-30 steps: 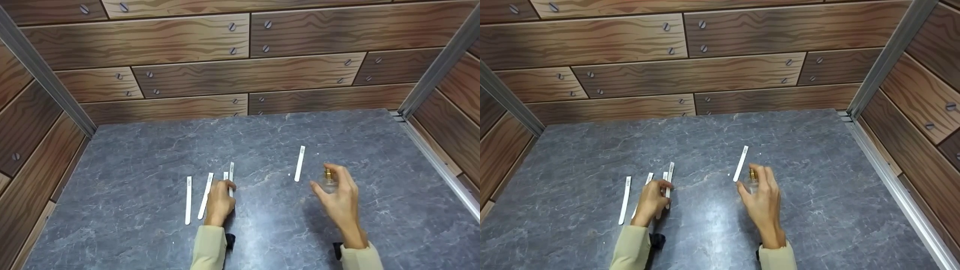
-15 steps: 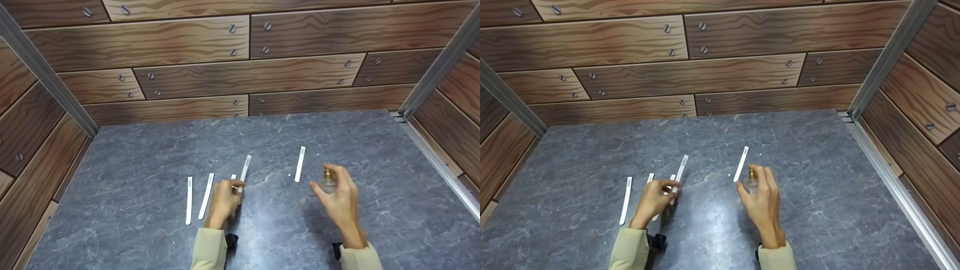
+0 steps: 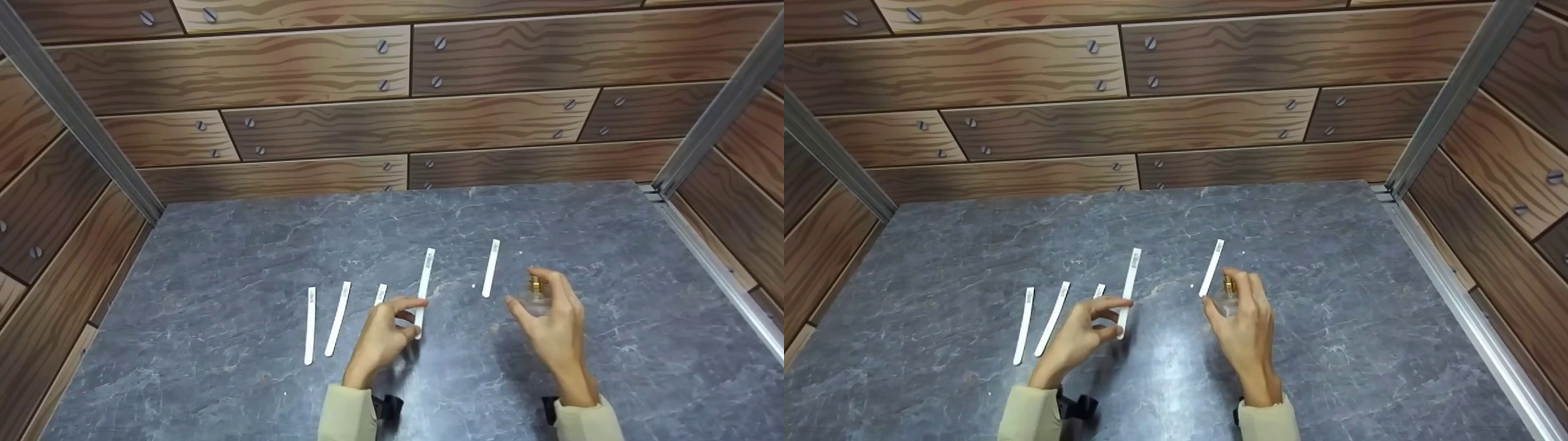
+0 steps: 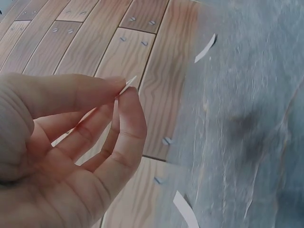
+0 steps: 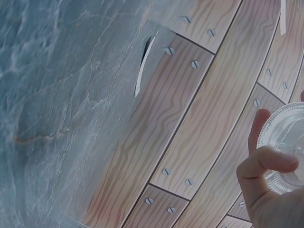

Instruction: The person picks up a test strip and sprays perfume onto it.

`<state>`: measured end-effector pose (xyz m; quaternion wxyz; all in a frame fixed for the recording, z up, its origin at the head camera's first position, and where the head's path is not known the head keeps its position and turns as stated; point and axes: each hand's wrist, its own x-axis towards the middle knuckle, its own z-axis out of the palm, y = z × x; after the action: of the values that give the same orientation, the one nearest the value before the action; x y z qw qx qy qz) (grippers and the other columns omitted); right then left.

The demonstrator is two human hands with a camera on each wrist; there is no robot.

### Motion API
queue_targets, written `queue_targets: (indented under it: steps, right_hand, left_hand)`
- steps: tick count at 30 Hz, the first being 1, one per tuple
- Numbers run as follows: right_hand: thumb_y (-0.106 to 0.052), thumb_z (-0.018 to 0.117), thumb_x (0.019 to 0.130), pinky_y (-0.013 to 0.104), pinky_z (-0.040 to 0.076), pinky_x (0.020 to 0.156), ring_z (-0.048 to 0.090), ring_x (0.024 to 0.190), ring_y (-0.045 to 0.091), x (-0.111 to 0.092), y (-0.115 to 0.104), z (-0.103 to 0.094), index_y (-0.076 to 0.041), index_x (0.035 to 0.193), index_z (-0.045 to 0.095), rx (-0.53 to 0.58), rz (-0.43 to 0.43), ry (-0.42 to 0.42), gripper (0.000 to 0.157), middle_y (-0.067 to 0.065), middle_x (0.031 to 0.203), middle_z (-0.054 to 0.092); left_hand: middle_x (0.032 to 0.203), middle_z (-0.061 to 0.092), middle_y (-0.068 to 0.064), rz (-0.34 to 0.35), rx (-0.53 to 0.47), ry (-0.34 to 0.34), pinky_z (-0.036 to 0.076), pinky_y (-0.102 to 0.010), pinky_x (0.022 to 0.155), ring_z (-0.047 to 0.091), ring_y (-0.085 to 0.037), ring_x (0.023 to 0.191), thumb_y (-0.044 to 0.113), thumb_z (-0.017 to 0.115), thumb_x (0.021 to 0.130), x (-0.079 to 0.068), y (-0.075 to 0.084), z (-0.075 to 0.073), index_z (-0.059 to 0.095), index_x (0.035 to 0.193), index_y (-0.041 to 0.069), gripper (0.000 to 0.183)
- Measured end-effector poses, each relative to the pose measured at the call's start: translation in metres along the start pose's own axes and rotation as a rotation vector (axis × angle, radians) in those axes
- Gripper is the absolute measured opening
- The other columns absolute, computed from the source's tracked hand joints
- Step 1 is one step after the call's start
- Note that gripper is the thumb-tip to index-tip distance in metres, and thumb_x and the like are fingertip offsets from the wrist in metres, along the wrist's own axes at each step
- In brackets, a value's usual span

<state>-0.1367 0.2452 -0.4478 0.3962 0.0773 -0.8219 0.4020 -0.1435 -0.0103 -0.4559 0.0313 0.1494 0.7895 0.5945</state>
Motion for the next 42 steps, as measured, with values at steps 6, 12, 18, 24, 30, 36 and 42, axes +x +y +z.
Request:
queue_targets:
  steps: [6,12,18,24,30,36,42]
  right_hand:
    - [0.009,0.088,0.062,0.017,0.045,0.076,0.060,0.080,0.023,0.000,0.000,0.001,0.005,0.111,0.064,-0.001,-0.005,-0.001,0.054,0.018,0.094,0.066]
    - [0.008,0.088,0.063,0.016,0.046,0.075,0.060,0.080,0.024,0.002,0.000,0.002,0.005,0.112,0.064,-0.003,-0.004,-0.009,0.055,0.018,0.095,0.066]
    - [0.009,0.088,0.062,0.012,0.046,0.074,0.060,0.079,0.021,0.002,0.000,0.002,0.005,0.111,0.064,0.015,-0.011,0.001,0.055,0.018,0.093,0.066]
    - [0.012,0.087,0.061,0.011,0.047,0.070,0.059,0.079,0.019,-0.001,-0.001,0.005,0.006,0.110,0.063,0.033,-0.020,-0.007,0.055,0.019,0.093,0.065]
    - [0.009,0.088,0.063,0.013,0.048,0.071,0.060,0.078,0.021,-0.007,-0.002,0.009,0.006,0.108,0.064,0.028,-0.059,-0.045,0.052,0.016,0.091,0.065]
    - [0.005,0.088,0.065,0.019,0.049,0.070,0.060,0.076,0.022,-0.006,-0.001,0.010,0.004,0.108,0.064,0.011,-0.090,-0.059,0.050,0.014,0.090,0.064]
    - [0.002,0.088,0.065,0.025,0.049,0.066,0.060,0.072,0.022,-0.007,0.000,0.012,0.002,0.106,0.065,-0.005,-0.118,-0.065,0.047,0.011,0.087,0.064]
  left_hand:
    - [0.128,0.065,-0.018,0.010,-0.020,-0.022,0.057,-0.027,0.075,0.064,-0.028,0.098,-0.020,0.063,0.079,-0.004,0.003,0.008,0.070,0.123,-0.004,0.047]
    - [0.132,0.061,-0.019,0.032,-0.037,-0.055,0.058,-0.024,0.078,0.065,-0.031,0.101,-0.021,0.064,0.079,-0.009,0.006,0.016,0.066,0.127,-0.007,0.050]
    - [0.133,0.060,-0.019,-0.001,-0.150,-0.082,0.059,-0.025,0.076,0.065,-0.029,0.102,-0.023,0.061,0.078,-0.012,0.010,0.023,0.063,0.128,-0.011,0.051]
    - [0.131,0.062,-0.016,-0.022,-0.161,-0.119,0.058,-0.024,0.077,0.065,-0.021,0.098,-0.021,0.061,0.078,-0.016,0.013,0.030,0.065,0.126,-0.010,0.049]
    - [0.128,0.065,-0.014,-0.015,-0.180,-0.134,0.057,-0.023,0.076,0.065,-0.017,0.095,-0.021,0.061,0.076,-0.021,0.015,0.035,0.067,0.125,-0.009,0.051]
    - [0.126,0.065,-0.012,0.003,-0.181,-0.153,0.057,-0.023,0.076,0.066,-0.013,0.094,-0.021,0.062,0.077,-0.018,0.017,0.042,0.067,0.127,-0.005,0.053]
    - [0.128,0.065,-0.012,-0.015,-0.188,-0.170,0.057,-0.022,0.074,0.066,-0.014,0.094,-0.022,0.062,0.078,-0.017,0.020,0.045,0.067,0.128,-0.004,0.053]
